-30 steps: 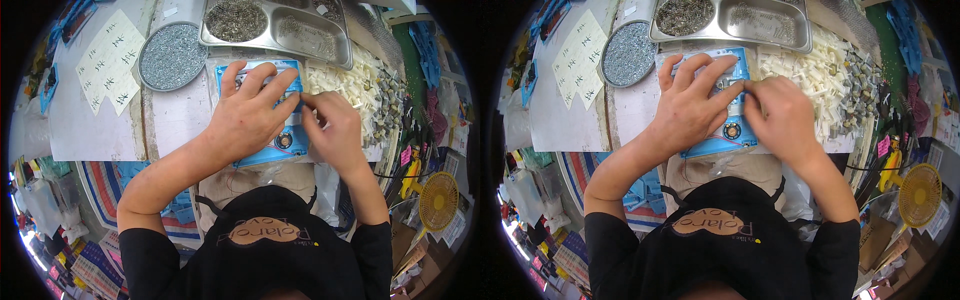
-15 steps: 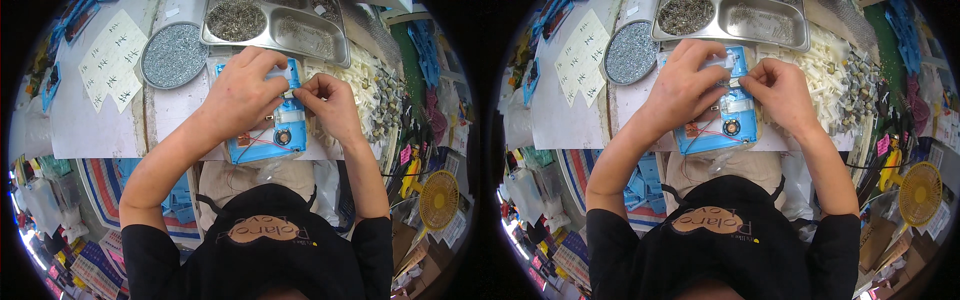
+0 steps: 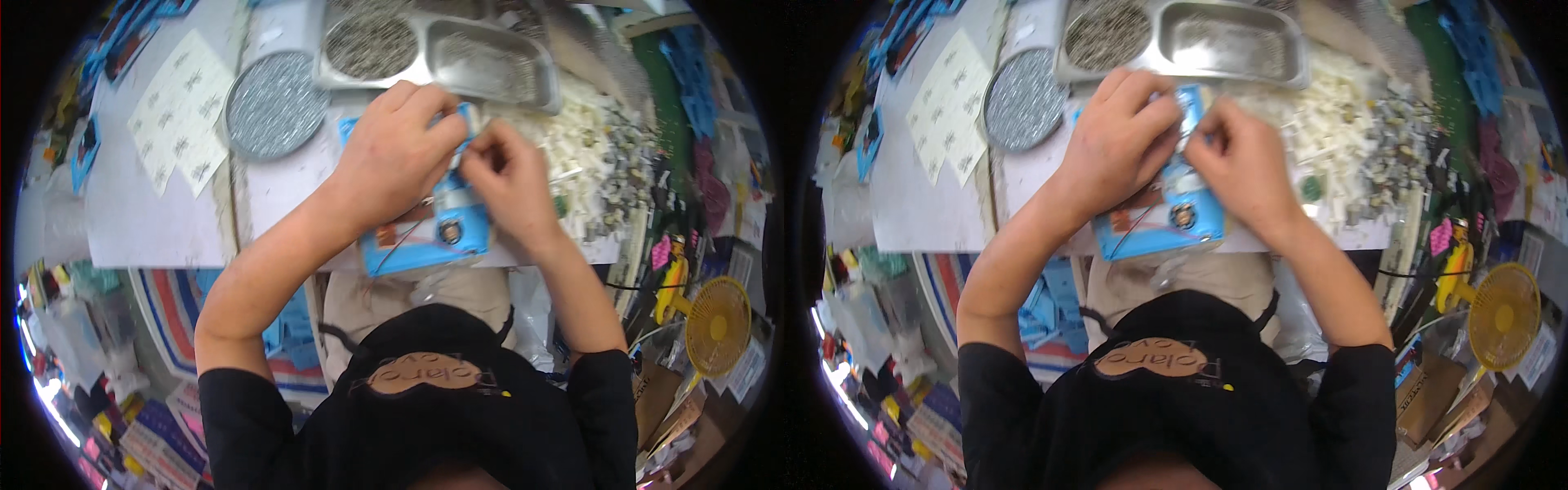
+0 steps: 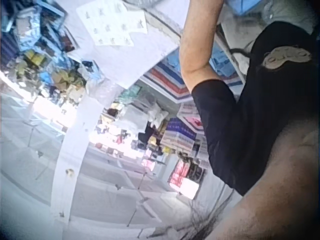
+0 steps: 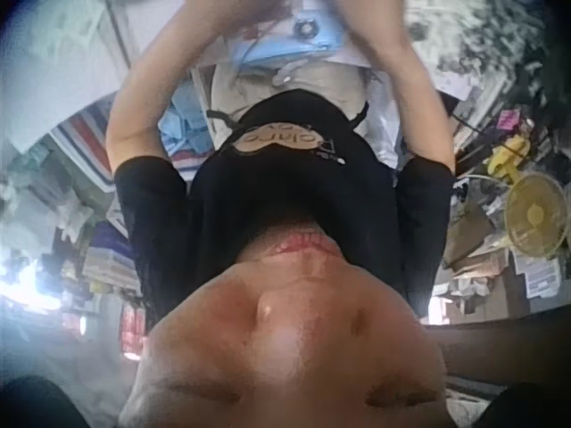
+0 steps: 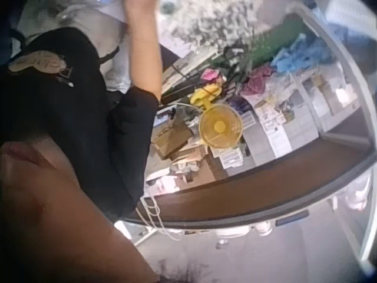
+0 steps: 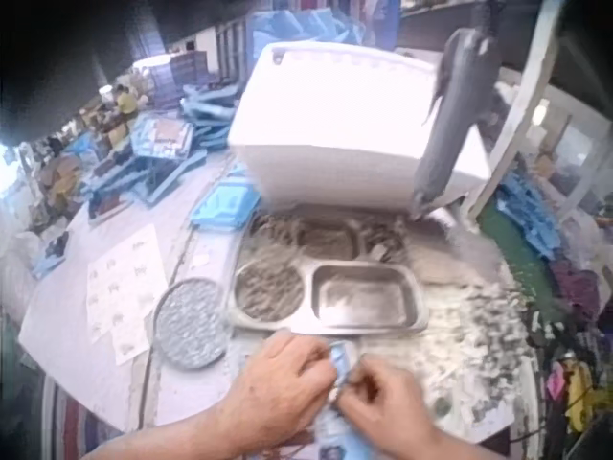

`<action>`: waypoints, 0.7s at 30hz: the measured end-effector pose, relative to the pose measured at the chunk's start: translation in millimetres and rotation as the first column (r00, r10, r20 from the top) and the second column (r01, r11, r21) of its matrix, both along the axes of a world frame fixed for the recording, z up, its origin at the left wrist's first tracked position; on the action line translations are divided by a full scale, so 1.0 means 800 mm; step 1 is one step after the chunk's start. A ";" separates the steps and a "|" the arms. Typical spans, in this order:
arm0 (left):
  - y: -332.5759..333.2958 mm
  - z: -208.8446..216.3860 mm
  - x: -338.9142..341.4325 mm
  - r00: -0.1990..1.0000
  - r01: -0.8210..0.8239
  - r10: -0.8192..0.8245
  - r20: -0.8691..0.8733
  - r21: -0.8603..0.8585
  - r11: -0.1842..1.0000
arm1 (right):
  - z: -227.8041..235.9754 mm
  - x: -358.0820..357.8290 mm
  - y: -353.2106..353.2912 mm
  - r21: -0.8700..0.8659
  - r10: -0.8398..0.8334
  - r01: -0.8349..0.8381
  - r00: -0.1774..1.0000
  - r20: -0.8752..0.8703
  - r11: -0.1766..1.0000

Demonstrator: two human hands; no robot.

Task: Soldering components and assembling a blue plastic electronic device housing using an electric screwdriver.

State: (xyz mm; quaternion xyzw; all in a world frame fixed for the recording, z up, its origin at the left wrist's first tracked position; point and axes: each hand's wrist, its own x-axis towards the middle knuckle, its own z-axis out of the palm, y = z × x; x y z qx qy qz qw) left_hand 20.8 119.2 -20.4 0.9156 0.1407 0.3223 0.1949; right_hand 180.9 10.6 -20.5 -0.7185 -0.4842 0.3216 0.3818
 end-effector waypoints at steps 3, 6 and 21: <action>0.004 0.003 0.014 1.000 -0.024 0.024 0.018 0.007 1.000 | -0.001 0.009 -0.003 0.096 0.035 -0.040 0.998 0.053 0.995; -0.001 0.006 0.006 0.995 -0.055 0.053 -0.089 -0.023 0.998 | 0.050 0.052 -0.008 -0.005 0.227 -0.228 0.970 -0.092 0.974; -0.009 0.016 0.005 0.984 -0.061 0.060 -0.170 -0.003 0.998 | 0.054 0.622 0.250 -0.013 -0.350 0.389 0.812 -0.466 0.921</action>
